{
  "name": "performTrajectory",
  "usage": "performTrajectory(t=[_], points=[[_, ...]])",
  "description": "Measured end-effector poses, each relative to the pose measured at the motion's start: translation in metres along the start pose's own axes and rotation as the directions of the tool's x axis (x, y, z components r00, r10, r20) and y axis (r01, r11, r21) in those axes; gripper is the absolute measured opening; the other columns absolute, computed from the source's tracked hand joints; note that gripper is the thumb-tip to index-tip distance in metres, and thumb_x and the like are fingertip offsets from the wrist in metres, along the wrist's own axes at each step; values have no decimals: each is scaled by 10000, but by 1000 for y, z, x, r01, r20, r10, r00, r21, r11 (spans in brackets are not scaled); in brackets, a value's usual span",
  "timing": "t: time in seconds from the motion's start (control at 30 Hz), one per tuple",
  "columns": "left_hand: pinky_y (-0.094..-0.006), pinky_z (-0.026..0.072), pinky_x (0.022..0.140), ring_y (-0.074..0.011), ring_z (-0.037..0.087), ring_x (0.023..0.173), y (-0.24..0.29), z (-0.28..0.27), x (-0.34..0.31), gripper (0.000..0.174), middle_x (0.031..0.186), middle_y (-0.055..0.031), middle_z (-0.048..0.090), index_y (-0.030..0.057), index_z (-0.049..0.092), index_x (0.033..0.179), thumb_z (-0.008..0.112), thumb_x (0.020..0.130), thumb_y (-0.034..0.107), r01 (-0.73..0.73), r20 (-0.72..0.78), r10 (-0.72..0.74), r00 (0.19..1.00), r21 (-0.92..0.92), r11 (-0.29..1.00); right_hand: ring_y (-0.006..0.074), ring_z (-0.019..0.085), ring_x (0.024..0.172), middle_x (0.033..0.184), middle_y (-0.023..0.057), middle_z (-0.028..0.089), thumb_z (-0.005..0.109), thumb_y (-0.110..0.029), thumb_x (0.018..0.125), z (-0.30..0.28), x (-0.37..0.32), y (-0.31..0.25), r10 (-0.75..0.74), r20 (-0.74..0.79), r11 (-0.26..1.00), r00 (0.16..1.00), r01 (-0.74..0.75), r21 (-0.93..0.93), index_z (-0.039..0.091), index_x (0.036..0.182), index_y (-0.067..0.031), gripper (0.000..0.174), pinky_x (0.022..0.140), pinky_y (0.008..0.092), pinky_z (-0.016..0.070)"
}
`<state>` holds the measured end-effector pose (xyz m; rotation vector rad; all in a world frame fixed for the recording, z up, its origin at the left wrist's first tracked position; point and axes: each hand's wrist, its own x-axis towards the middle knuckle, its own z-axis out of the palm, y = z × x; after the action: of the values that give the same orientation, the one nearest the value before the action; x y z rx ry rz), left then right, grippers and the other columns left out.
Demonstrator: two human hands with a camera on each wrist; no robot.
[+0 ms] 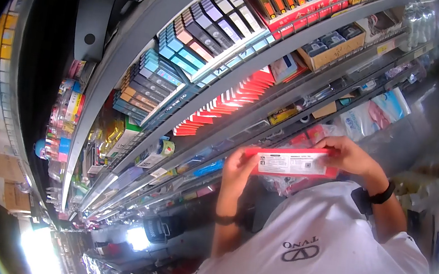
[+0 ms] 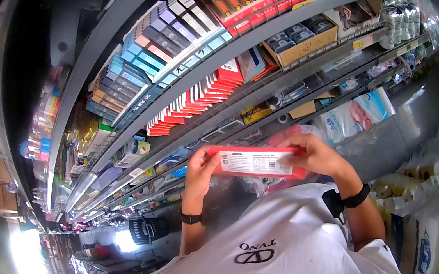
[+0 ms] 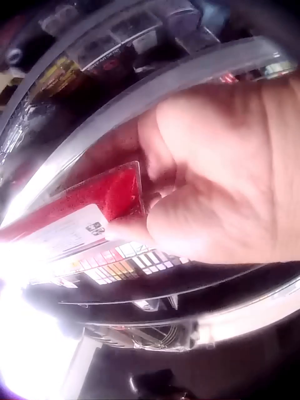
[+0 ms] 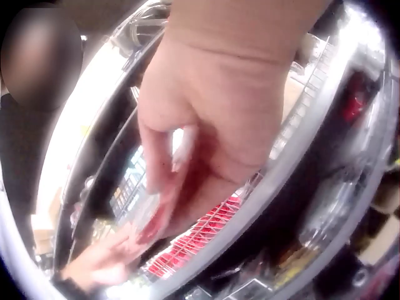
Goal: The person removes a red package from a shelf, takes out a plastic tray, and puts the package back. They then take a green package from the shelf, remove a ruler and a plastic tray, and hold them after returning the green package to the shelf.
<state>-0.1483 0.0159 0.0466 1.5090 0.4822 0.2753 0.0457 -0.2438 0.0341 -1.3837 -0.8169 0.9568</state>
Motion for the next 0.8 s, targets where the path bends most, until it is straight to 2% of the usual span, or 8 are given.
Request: performTrajectory(t=[0.07,0.2,0.37,0.47,0.5,0.6,0.63,0.8], points=[[-237,513,825,-95,649,919,1,-1,0,135,1002,-40,695,24,631,1085,657,986,113,-19,-104,15,994,-34,999,156,626,1020,1054,107,665,741,-67,881,2,7,-9,71,-150,986,986,-92,-140,669,1135,0,272,852,298,516],[-252,523,820,-108,644,921,-3,-5,-1,131,994,-38,671,38,596,1095,634,1002,123,-95,-270,85,959,-28,995,164,671,1007,934,81,666,720,-57,908,9,35,37,-302,-567,951,766,201,-236,595,1154,-22,278,750,294,554],[-382,563,908,-173,605,1058,-10,-1,-2,217,1218,-108,571,32,470,1197,577,1018,93,-204,-279,118,953,-302,931,182,696,971,1080,133,707,698,-110,942,17,37,6,-136,-255,975,957,84,-207,602,1235,-4,326,796,319,567],[-384,556,929,-176,589,1102,-6,17,5,195,1239,-110,555,39,468,1177,569,1015,73,-232,-290,150,945,-273,934,191,687,1009,1154,160,696,719,-167,937,35,48,-7,-246,-144,963,959,224,-152,582,1329,-23,439,814,317,561],[-367,541,953,-168,578,1115,-2,25,10,290,1306,-112,523,41,455,1276,569,1010,62,-203,-287,123,950,-267,942,262,658,1125,1314,219,618,750,-240,915,40,49,-23,-281,-110,938,953,248,-242,536,1409,-50,571,833,315,561],[-346,525,974,-174,571,1143,13,47,34,424,1361,-113,506,50,417,1403,576,1011,74,-324,-228,292,929,-117,939,347,568,1272,1464,261,482,775,-297,884,47,60,-38,-471,-39,802,881,409,-435,491,1454,-72,675,928,363,533],[-341,517,981,-177,565,1163,19,52,42,461,1383,-115,495,50,398,1434,577,1011,75,-316,-172,295,940,-108,943,407,479,1349,1503,274,422,791,-362,853,46,63,-37,-506,-38,778,862,437,-452,443,1494,-99,775,1029,428,472],[-334,485,1013,-186,531,1251,36,66,85,551,1443,-128,472,30,356,1505,589,1008,85,-444,38,449,893,-98,891,444,472,1318,1476,258,454,756,-370,872,23,89,-20,-521,-124,723,845,359,-590,478,1470,-96,714,1068,464,430]])
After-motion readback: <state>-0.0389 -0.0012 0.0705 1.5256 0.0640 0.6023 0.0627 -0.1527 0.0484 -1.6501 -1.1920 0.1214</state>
